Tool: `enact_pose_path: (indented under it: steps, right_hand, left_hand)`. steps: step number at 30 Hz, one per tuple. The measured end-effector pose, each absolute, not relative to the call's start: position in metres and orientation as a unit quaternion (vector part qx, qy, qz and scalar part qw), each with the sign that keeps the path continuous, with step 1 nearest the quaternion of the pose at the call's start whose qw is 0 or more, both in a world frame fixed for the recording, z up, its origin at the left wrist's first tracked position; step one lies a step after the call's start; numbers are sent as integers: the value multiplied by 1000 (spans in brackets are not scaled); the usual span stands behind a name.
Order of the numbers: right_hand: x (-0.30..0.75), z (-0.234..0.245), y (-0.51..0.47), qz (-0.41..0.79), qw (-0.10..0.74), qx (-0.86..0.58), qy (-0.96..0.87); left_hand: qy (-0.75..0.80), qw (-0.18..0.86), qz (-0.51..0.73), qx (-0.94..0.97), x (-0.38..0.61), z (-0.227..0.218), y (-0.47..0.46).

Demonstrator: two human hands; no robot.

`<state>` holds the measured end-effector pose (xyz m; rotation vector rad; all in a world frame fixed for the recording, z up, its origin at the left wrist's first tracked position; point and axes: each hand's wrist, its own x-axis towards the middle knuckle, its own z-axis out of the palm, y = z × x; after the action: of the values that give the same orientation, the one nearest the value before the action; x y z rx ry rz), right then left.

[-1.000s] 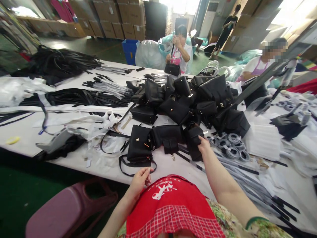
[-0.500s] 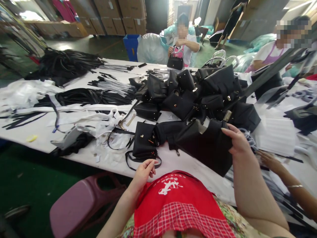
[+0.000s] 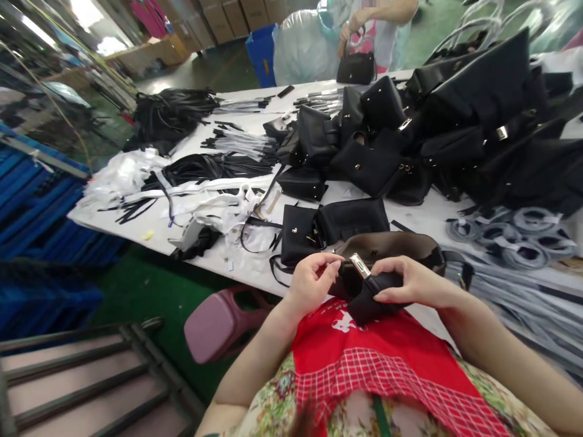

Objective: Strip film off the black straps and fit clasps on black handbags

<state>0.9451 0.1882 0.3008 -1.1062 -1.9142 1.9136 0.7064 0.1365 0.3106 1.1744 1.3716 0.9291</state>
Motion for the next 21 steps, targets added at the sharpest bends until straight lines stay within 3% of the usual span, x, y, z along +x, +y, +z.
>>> enact_pose_path:
  steps: [9,15,21]
  right_hand:
    - [942,300,180,637,98,-378,-665]
    - [928,312,166,599,134,-421,-667]
    - [921,313,160,585,169,-420,-673]
  left_hand:
    - [566,560,399,455,712,311,139]
    - [588,522,398,473,716,313,139]
    - [564,550,422,449,721,318,136]
